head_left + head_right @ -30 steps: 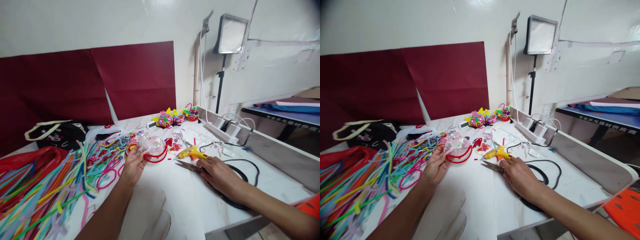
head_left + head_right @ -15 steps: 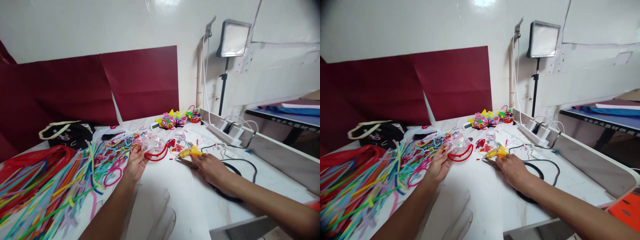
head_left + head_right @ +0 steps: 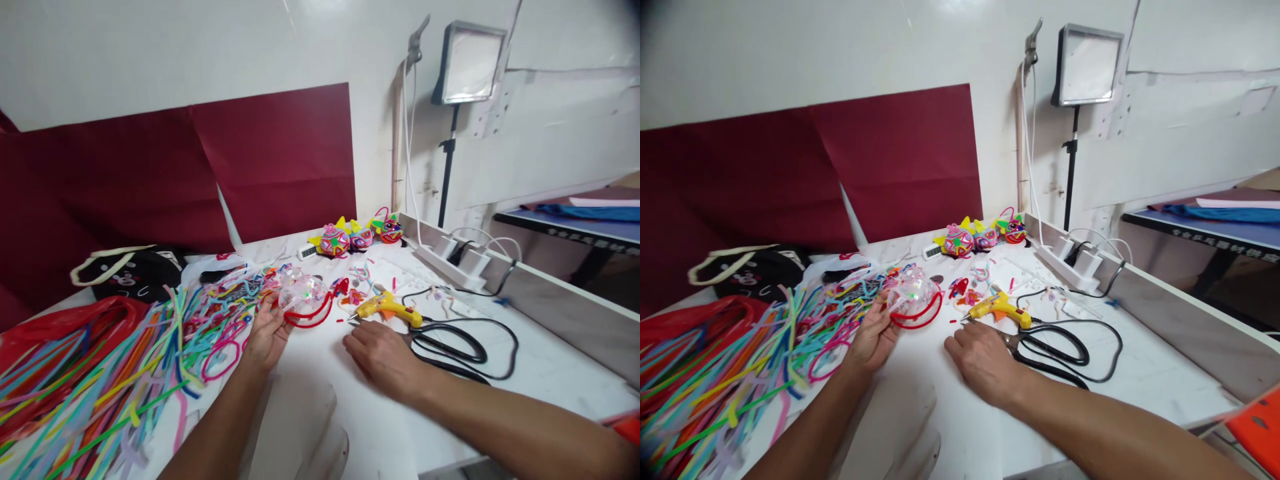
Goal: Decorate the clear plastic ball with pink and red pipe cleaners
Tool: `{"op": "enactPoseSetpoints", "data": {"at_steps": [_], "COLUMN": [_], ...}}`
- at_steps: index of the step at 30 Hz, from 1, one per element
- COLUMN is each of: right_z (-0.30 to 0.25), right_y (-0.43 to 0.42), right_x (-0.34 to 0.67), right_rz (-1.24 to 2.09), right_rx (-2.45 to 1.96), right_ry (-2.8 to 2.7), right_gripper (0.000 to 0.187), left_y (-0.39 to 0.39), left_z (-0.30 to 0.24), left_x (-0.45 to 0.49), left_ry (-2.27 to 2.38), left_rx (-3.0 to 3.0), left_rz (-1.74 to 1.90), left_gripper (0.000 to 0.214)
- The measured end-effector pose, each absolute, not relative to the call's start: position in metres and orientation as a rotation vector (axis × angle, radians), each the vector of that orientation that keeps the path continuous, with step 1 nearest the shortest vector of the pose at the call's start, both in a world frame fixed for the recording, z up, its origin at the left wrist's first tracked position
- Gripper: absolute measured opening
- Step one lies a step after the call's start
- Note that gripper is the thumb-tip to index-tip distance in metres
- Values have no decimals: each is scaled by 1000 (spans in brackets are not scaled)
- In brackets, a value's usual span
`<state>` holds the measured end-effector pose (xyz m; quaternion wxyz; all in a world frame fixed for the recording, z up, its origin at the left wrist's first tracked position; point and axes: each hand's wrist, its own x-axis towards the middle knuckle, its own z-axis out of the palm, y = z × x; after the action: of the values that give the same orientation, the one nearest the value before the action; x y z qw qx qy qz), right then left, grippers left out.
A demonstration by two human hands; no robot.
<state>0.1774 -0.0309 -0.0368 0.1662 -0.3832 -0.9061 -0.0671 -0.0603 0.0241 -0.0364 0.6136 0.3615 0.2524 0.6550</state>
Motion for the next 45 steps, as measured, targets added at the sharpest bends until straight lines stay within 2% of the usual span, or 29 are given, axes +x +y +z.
{"op": "enactPoseSetpoints", "data": {"at_steps": [10,34,45], "right_z": [-44,-55,-52], "right_y": [-32,-33,-36], "right_x": [177,179,178], "right_rz": [-158,-71,-24], "right_rx": [-976,-848,-895], "right_ry": [-2661,-2557,-2561], "right_gripper": [10,10,10], "left_y": [27,21,17], "left_z": [-36,-35,-35], "left_x": [-63,-57,-48], "left_ry": [622,765,784], "left_rx": [792,738,726], "left_rz": [1515,1569,1545], "left_gripper": [54,57,50]}}
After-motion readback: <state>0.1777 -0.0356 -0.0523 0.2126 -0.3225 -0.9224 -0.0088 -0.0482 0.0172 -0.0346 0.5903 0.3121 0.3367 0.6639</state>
